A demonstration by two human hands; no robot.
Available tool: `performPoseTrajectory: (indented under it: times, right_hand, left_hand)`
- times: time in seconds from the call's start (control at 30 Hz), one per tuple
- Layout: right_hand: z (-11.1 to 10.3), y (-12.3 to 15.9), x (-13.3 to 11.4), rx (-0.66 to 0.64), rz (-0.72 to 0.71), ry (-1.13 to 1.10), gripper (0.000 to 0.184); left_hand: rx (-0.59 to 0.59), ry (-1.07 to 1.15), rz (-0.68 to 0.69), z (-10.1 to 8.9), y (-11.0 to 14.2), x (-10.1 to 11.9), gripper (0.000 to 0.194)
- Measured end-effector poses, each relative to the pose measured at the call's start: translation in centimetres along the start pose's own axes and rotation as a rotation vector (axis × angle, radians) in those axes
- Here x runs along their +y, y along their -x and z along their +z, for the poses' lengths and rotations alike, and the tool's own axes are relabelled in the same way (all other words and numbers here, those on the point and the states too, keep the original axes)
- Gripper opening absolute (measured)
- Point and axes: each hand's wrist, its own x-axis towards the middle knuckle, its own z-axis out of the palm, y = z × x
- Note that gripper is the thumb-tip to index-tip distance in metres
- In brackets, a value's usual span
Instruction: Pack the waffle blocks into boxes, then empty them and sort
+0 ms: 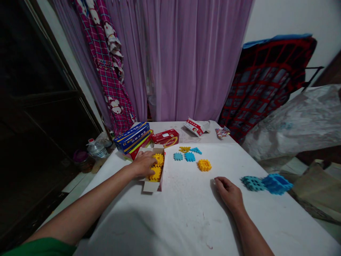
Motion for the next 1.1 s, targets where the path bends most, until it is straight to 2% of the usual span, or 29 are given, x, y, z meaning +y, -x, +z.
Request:
performPoseTrajectory:
  times: [0.17,0.27,0.37,0.47,0.57,0.63,0.73,0.83,0.9,0.97,1.1]
  right_hand:
    - [0.2,-0.3,0.8,0.000,-0.024,-0.014,0.046]
    - [0.3,-0.4,1.1,-0.031,-0.032,-0.019,0.046]
    - [0.3,-0.2,0.9,-0.024,-0.018,-0.034,0.046]
    - [0.3,-0.1,0.4,0.011,-0.003,-0.083,0.046]
    - [0.2,-0.1,0.1,0.067,0.029,-0.144,0.046]
    - [0.2,-0.2,0.0,0.102,0.042,-0.169,0.045]
    - [0.1,-0.3,0.0,0.096,0.037,-0.183,0.044]
    - [0.2,-0.3,0.1,0.069,0.036,-0.192,0.043]
    - [0.2,-0.3,0.2,0.065,0.029,-0.193,0.042]
    - [0.3,-0.4,0.3,0.063,0.024,-0.192,0.042]
    - [0.4,-0.5,0.7,0.063,0.038,-0.185,0.043]
  left_hand:
    - [-0.048,-0.081,0.010,1.2,-0.8,1.4,0.057]
    - [-0.038,-0.115,-0.029,1.4,-1.1,1.8,0.057]
    - [-0.024,-0.102,-0.041,0.6,-1.3,1.4,0.050]
    - [0.016,-0.122,-0.037,-1.1,-2.1,1.6,0.039]
    - [0.099,-0.087,0.004,-2.5,-4.3,4.3,0.033]
    - [0.069,0.039,0.096,-2.6,-6.5,7.6,0.043]
    - [0.035,0.203,0.188,-1.0,-10.4,12.9,0.071]
    - [0.056,0.245,0.183,1.5,-14.0,16.6,0.086]
    - [0.063,0.291,0.143,2.9,-15.7,17.6,0.086]
    - [0.062,0.310,0.103,3.8,-16.6,18.0,0.077]
    - [0.083,0.281,0.098,4.2,-16.2,18.2,0.059]
